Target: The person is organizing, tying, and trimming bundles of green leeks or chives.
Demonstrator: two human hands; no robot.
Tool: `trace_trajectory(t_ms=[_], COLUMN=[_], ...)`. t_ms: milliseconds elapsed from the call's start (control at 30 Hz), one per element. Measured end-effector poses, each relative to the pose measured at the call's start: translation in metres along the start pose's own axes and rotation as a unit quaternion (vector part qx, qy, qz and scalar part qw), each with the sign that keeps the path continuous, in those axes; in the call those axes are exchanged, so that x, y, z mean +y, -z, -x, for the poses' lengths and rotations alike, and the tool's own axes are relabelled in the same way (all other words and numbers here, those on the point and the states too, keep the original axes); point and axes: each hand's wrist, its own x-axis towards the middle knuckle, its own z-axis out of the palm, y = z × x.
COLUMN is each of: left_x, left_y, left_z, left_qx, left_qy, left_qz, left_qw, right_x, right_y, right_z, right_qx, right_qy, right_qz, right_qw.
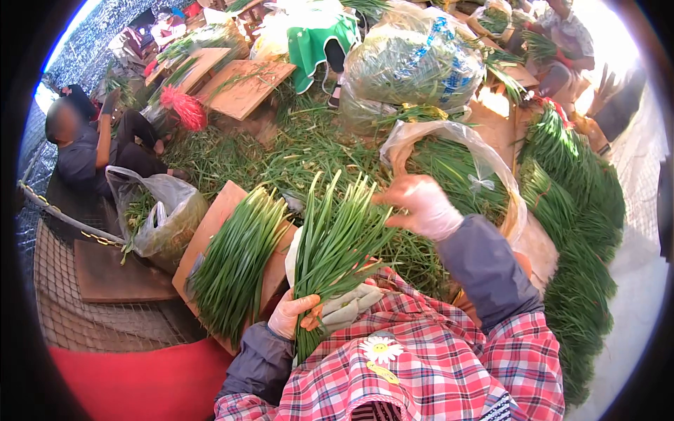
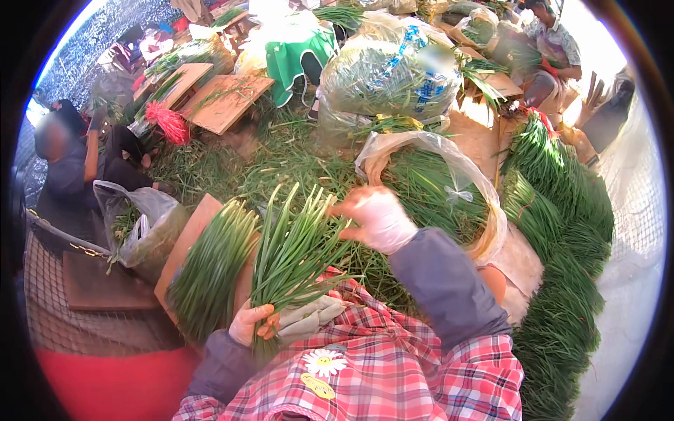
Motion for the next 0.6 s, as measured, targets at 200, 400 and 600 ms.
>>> trace_trajectory(t_ms=[200, 400, 600], left_x=[0.008, 0.024, 0.029], left_y=[0.001, 0.006, 0.0], left_z=[0.005, 0.009, 0.002], left_qx=[0.02, -0.004, 0.006], left_qy=[0.0, -0.077, -0.13], left_qz=[-0.002, -0.029, 0.006], left_qw=[1.0, 0.997, 0.992], right_x=[0.026, 0.102, 0.013], right_y=[-0.02, -0.021, -0.052], right_z=[0.008, 0.099, 0.071], right_qx=[0.143, -0.284, -0.156], right_qy=[-0.102, -0.35, -0.24], right_qz=[-0.056, 0.122, -0.16], right_qw=[0.983, 0.884, 0.945])
